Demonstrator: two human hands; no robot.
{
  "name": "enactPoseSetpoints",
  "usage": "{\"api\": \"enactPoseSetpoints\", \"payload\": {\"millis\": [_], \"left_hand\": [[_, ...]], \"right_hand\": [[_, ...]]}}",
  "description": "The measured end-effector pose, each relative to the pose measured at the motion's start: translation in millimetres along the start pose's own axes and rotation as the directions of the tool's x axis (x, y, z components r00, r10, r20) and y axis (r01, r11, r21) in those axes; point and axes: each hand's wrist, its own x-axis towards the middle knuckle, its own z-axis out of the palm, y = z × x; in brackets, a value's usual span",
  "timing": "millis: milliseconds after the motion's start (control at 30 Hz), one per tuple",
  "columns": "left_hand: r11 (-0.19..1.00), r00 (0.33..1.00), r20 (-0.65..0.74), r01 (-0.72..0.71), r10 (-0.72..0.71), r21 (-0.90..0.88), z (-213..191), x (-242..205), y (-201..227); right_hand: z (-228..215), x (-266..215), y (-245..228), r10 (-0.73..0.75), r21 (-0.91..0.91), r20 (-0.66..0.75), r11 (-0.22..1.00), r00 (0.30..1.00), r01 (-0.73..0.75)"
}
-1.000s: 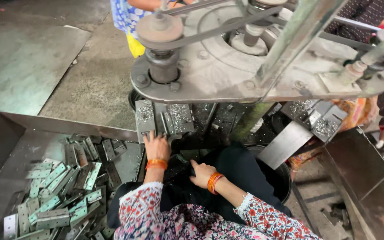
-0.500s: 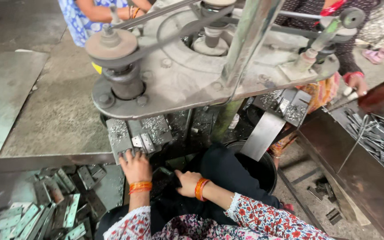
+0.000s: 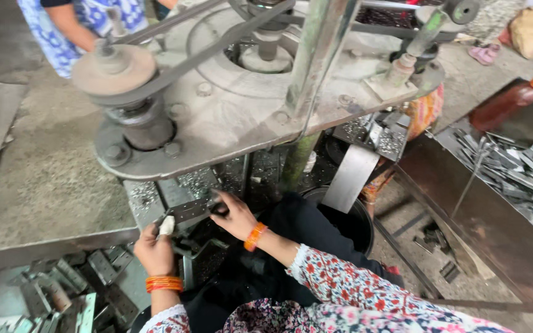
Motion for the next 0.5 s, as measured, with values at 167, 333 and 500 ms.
{"api": "enactPoseSetpoints", "payload": {"millis": [167, 333, 500], "left_hand": [[0.841, 0.981, 0.168, 0.174, -0.1, -0.512, 10, 17, -11], [0.796, 0.974, 0.001, -0.187, 0.227, 0.575, 3, 33, -7], [0.619, 0.977, 0.051, -0.172, 0.208, 0.766, 2, 20, 15]], "right_hand": [[5, 24, 18, -0.083, 0.114, -0.153, 0.988, 0.985, 0.101], [7, 22, 11, -0.335, -0.298, -0.009, 0.9, 0.942, 0.317], [43, 10, 28, -0.442, -0.539, 0.388, 0.603, 0.809, 0.588]]}}
